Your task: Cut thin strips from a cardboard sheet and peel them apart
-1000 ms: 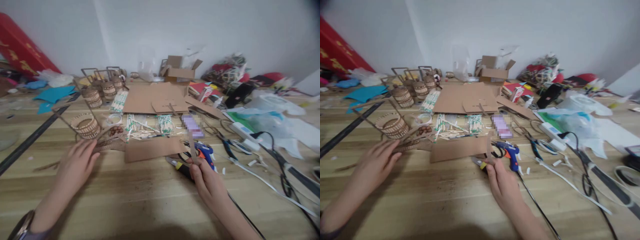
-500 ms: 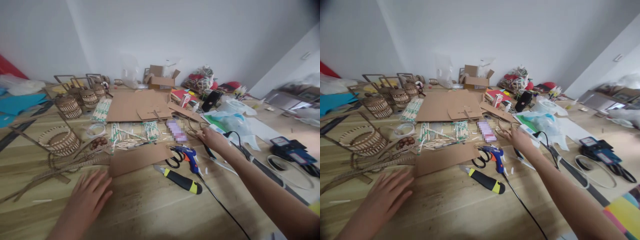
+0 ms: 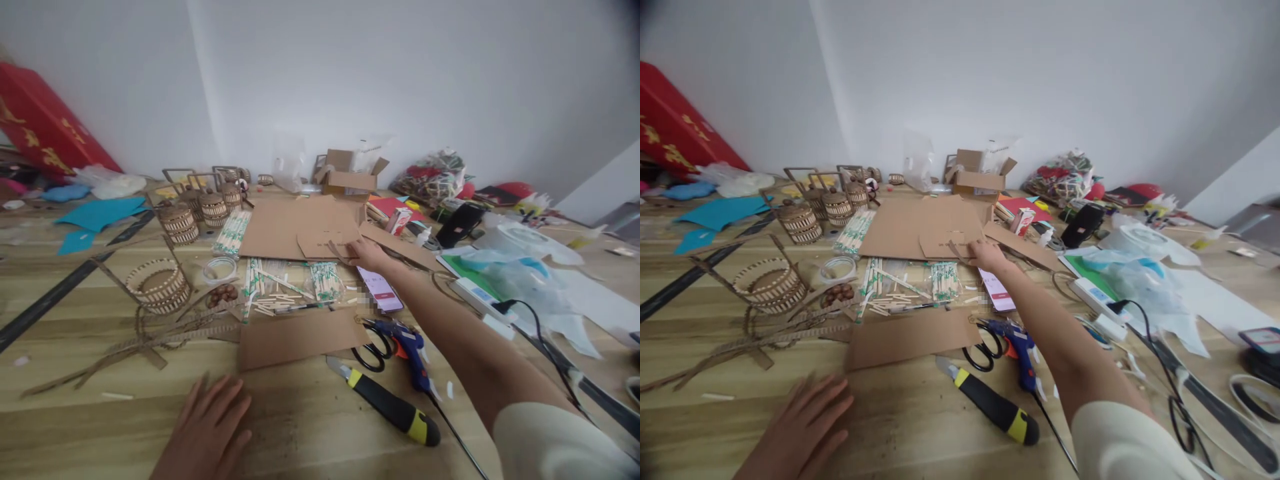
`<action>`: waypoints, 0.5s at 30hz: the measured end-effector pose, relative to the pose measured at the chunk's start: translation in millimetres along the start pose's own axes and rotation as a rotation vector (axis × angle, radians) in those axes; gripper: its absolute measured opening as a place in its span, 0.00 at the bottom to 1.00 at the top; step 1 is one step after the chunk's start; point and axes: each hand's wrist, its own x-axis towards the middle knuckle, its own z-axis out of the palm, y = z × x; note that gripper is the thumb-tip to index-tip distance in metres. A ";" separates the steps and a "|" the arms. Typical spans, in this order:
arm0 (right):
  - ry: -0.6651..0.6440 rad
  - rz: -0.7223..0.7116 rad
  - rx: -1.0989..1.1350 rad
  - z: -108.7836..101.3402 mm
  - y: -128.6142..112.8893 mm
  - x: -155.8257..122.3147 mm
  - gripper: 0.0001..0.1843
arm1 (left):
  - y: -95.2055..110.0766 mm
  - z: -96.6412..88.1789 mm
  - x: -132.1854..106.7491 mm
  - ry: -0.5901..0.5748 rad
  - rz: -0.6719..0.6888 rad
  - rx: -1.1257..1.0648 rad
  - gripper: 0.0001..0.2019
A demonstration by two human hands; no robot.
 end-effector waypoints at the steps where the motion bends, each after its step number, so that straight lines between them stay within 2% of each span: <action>1: -0.012 -0.011 0.024 2.6 -1.1 1.1 0.21 | 0.9 0.8 -2.1 0.004 -0.004 -0.009 0.16; 6: -0.067 -0.100 0.219 13.1 -10.2 -16.4 0.20 | 5.3 9.0 -6.1 -0.024 -0.050 -0.036 0.15; 9: -0.084 -0.074 0.338 13.0 -11.6 -26.3 0.20 | 8.4 15.3 -5.0 -0.048 -0.077 -0.015 0.16; 11: -0.049 0.023 0.404 8.6 -5.2 -24.7 0.19 | 9.8 19.2 -5.2 -0.049 -0.088 -0.019 0.17; 15: 0.083 0.318 0.530 -0.9 16.3 -7.6 0.21 | 10.3 24.0 -8.6 -0.068 -0.111 -0.049 0.17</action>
